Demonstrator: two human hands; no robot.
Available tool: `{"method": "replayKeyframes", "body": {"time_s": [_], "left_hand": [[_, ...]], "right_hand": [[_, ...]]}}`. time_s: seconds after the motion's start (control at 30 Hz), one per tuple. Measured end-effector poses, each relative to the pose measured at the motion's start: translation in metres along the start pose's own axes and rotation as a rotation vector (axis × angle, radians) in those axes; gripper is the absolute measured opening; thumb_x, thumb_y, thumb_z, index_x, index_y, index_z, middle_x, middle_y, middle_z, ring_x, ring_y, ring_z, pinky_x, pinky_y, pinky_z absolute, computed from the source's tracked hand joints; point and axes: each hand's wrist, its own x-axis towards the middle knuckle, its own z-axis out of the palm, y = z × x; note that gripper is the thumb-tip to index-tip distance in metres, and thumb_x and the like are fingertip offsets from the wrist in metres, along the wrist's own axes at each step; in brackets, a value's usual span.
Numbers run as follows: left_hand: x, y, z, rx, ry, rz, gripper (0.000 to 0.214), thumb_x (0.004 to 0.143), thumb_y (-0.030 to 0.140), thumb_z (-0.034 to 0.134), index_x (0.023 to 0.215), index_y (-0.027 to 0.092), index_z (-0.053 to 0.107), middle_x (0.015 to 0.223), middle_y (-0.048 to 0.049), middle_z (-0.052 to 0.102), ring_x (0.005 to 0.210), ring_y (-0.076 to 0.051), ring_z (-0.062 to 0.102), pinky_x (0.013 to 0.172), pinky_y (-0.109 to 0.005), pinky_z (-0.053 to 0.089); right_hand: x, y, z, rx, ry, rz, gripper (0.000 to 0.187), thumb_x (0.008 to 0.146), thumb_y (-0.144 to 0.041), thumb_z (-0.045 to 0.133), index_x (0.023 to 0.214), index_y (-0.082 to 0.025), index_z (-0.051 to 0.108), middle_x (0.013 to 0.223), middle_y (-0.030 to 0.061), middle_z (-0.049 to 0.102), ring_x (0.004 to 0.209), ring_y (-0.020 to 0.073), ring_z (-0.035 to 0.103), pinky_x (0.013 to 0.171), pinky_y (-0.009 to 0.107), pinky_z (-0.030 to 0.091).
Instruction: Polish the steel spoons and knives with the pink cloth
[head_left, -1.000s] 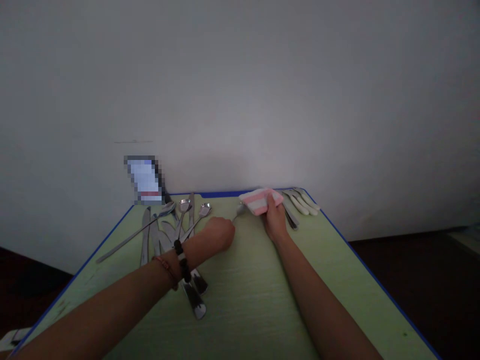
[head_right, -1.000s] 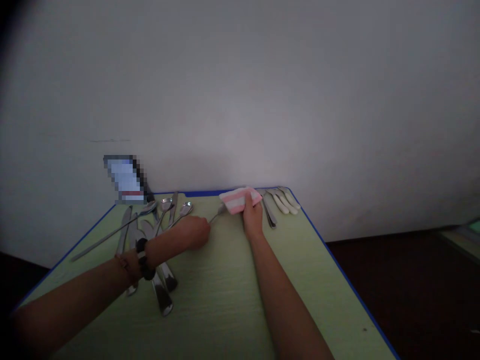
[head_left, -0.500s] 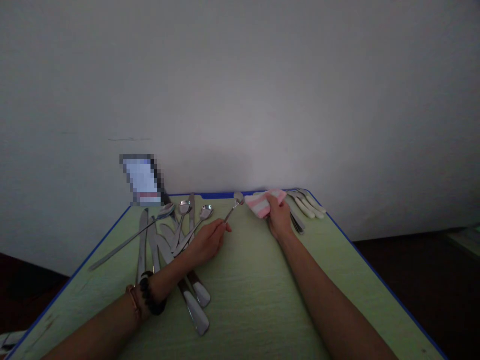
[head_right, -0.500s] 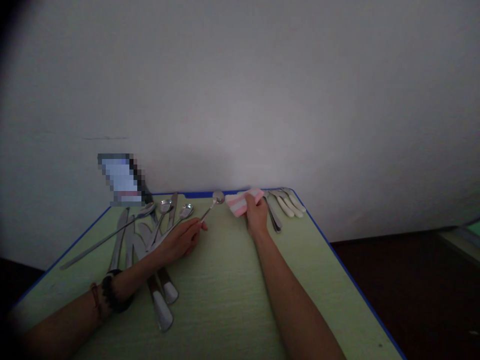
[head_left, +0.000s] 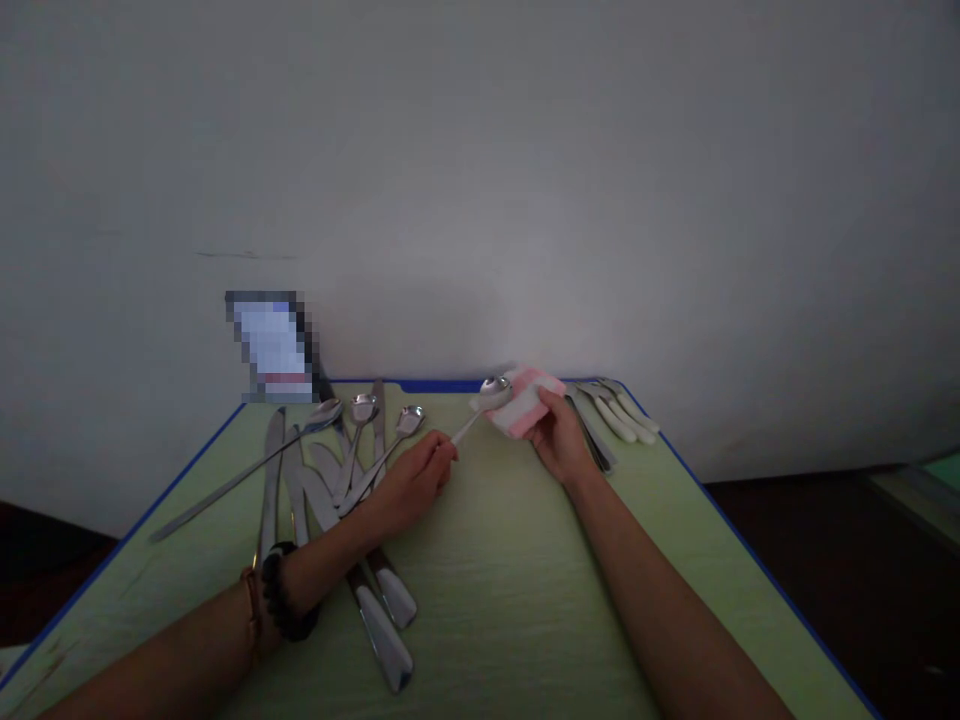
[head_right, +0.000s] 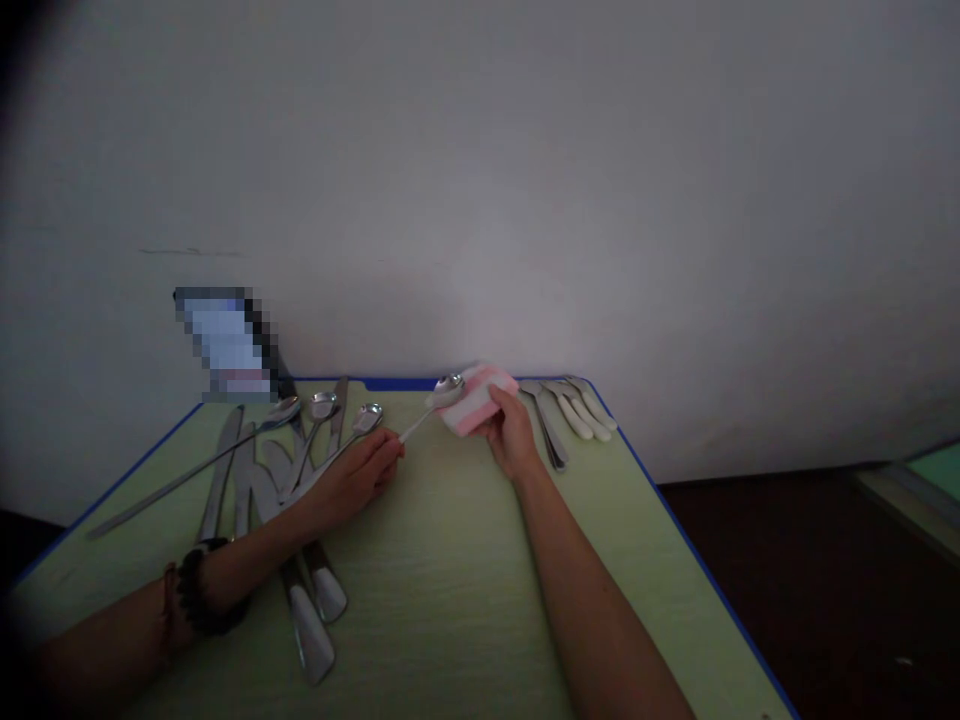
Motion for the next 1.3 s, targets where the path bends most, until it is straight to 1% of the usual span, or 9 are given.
{"method": "replayKeyframes", "body": {"time_s": [0.27, 0.47, 0.63, 0.8, 0.93, 1.07, 1.17, 1.23, 1.3], "left_hand": [[0.0, 0.0, -0.001, 0.113, -0.036, 0.012, 0.027, 0.089, 0.041, 0.03, 0.09, 0.019, 0.046, 0.053, 0.0087, 0.035, 0.044, -0.01, 0.034, 0.042, -0.02, 0.026], [-0.003, 0.004, -0.002, 0.15, -0.094, 0.02, 0.027, 0.089, 0.042, 0.033, 0.088, 0.019, 0.048, 0.051, 0.0092, 0.034, 0.042, -0.009, 0.033, 0.041, -0.019, 0.025], [-0.004, 0.008, -0.003, 0.23, -0.083, 0.048, 0.027, 0.09, 0.04, 0.032, 0.091, 0.019, 0.049, 0.051, 0.0086, 0.036, 0.044, -0.01, 0.036, 0.043, -0.02, 0.026], [-0.007, 0.01, -0.004, 0.352, -0.159, 0.108, 0.028, 0.091, 0.037, 0.031, 0.093, 0.017, 0.051, 0.052, 0.0075, 0.039, 0.047, -0.011, 0.039, 0.046, -0.021, 0.028], [-0.006, 0.007, -0.003, 0.29, -0.141, 0.077, 0.031, 0.091, 0.039, 0.029, 0.095, 0.017, 0.051, 0.051, 0.0078, 0.038, 0.046, -0.011, 0.038, 0.045, -0.021, 0.028], [-0.004, 0.006, -0.002, 0.185, -0.108, 0.032, 0.037, 0.09, 0.043, 0.028, 0.097, 0.016, 0.052, 0.048, 0.0088, 0.036, 0.042, -0.011, 0.035, 0.042, -0.021, 0.027], [-0.004, 0.008, -0.002, 0.156, -0.111, 0.01, 0.04, 0.089, 0.045, 0.029, 0.099, 0.014, 0.052, 0.045, 0.0097, 0.036, 0.039, -0.01, 0.032, 0.04, -0.02, 0.026], [-0.005, 0.009, -0.002, 0.155, -0.097, 0.016, 0.04, 0.089, 0.045, 0.03, 0.1, 0.014, 0.052, 0.045, 0.0097, 0.037, 0.038, -0.009, 0.032, 0.039, -0.02, 0.026], [-0.005, 0.01, -0.002, 0.154, -0.083, 0.023, 0.04, 0.089, 0.045, 0.03, 0.101, 0.014, 0.052, 0.044, 0.0099, 0.038, 0.037, -0.009, 0.031, 0.039, -0.02, 0.025]], "right_hand": [[-0.001, -0.008, -0.006, 0.049, -0.058, -0.007, 0.033, 0.073, -0.05, 0.045, 0.056, -0.022, 0.039, 0.062, 0.0022, 0.057, 0.06, 0.0174, 0.055, 0.055, 0.032, 0.049], [0.0, 0.0, 0.001, -0.058, -0.012, -0.041, 0.02, 0.068, -0.039, 0.06, 0.074, -0.02, 0.058, 0.073, -0.0003, 0.064, 0.064, 0.0148, 0.057, 0.059, 0.028, 0.049], [-0.001, 0.005, 0.0, -0.116, -0.07, -0.104, 0.023, 0.069, -0.039, 0.063, 0.083, -0.021, 0.06, 0.078, -0.0001, 0.065, 0.076, 0.0161, 0.06, 0.067, 0.028, 0.049], [-0.003, 0.002, -0.001, -0.053, -0.147, 0.001, 0.033, 0.069, -0.053, 0.062, 0.073, -0.02, 0.056, 0.073, -0.0006, 0.065, 0.072, 0.0169, 0.06, 0.067, 0.03, 0.048], [-0.004, -0.002, 0.0, 0.017, -0.2, 0.038, 0.044, 0.069, -0.062, 0.055, 0.081, -0.02, 0.06, 0.08, 0.0031, 0.069, 0.085, 0.0218, 0.063, 0.072, 0.035, 0.05], [-0.005, -0.001, 0.0, 0.091, -0.264, 0.031, 0.04, 0.061, -0.041, 0.072, 0.096, -0.022, 0.062, 0.098, 0.0016, 0.07, 0.093, 0.0202, 0.063, 0.082, 0.034, 0.05], [0.0, 0.005, -0.002, 0.062, -0.182, 0.072, 0.037, 0.058, -0.02, 0.073, 0.093, -0.021, 0.063, 0.093, 0.0006, 0.072, 0.087, 0.0192, 0.065, 0.083, 0.034, 0.05], [0.006, 0.01, -0.005, 0.085, -0.085, 0.076, 0.028, 0.062, -0.02, 0.069, 0.089, -0.019, 0.064, 0.087, 0.0017, 0.072, 0.086, 0.02, 0.066, 0.083, 0.035, 0.051], [0.013, 0.014, -0.006, 0.153, 0.034, -0.027, 0.026, 0.067, -0.022, 0.065, 0.093, -0.021, 0.063, 0.091, 0.0011, 0.072, 0.091, 0.0188, 0.065, 0.088, 0.035, 0.049]]}}
